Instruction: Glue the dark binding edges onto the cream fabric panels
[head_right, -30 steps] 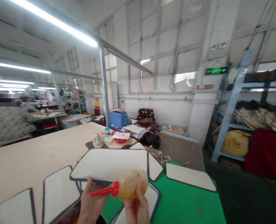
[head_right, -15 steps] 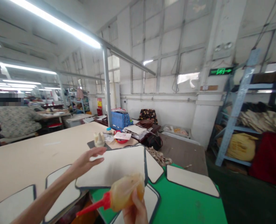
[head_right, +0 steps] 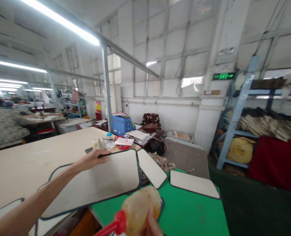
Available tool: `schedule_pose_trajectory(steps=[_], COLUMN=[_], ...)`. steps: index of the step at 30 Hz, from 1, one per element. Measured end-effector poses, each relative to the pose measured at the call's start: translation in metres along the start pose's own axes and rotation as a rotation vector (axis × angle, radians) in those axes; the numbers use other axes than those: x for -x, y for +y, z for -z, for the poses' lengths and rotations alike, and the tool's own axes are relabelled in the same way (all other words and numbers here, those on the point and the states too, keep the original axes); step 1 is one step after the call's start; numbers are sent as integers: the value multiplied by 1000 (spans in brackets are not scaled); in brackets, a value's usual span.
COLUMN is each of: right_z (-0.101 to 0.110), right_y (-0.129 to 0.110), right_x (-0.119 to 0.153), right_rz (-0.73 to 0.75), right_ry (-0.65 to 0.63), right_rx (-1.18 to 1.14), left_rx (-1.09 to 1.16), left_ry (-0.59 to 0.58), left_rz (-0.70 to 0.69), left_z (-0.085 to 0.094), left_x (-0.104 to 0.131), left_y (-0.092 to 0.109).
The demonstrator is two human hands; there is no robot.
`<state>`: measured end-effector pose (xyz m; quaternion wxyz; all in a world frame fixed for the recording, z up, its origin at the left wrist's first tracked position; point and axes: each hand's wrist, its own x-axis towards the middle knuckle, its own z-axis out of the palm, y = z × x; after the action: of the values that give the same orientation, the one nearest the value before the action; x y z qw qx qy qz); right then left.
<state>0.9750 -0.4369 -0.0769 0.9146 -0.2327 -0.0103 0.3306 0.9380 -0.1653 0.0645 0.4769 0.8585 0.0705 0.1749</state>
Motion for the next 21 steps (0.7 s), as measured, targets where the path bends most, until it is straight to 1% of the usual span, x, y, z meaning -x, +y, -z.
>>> schedule_pose_trajectory(steps=[3, 5, 8, 10, 13, 16, 21], right_z=[-21, -40, -62, -70, -76, -79, -81], right_y=[-41, -68, -94, -102, -106, -107, -108], right_x=[2, -4, -18, -24, -28, -28, -28], right_rz=[142, 299, 467, 544, 613, 630, 627], right_ry=[-47, -31, -67, -97, -130, -175, -229], right_rx=[11, 56, 180, 252, 331, 392, 430], left_rx=[-48, -71, -70, -86, -119, -126, -26], left_ry=[-87, -148, -210, -273, -344, -340, -333], left_rz=[27, 52, 85, 79, 69, 91, 116], left_z=[11, 15, 18, 20, 23, 26, 31], left_x=[21, 35, 52, 61, 71, 78, 84], left_y=[-4, -5, -1, 3, 13, 22, 30])
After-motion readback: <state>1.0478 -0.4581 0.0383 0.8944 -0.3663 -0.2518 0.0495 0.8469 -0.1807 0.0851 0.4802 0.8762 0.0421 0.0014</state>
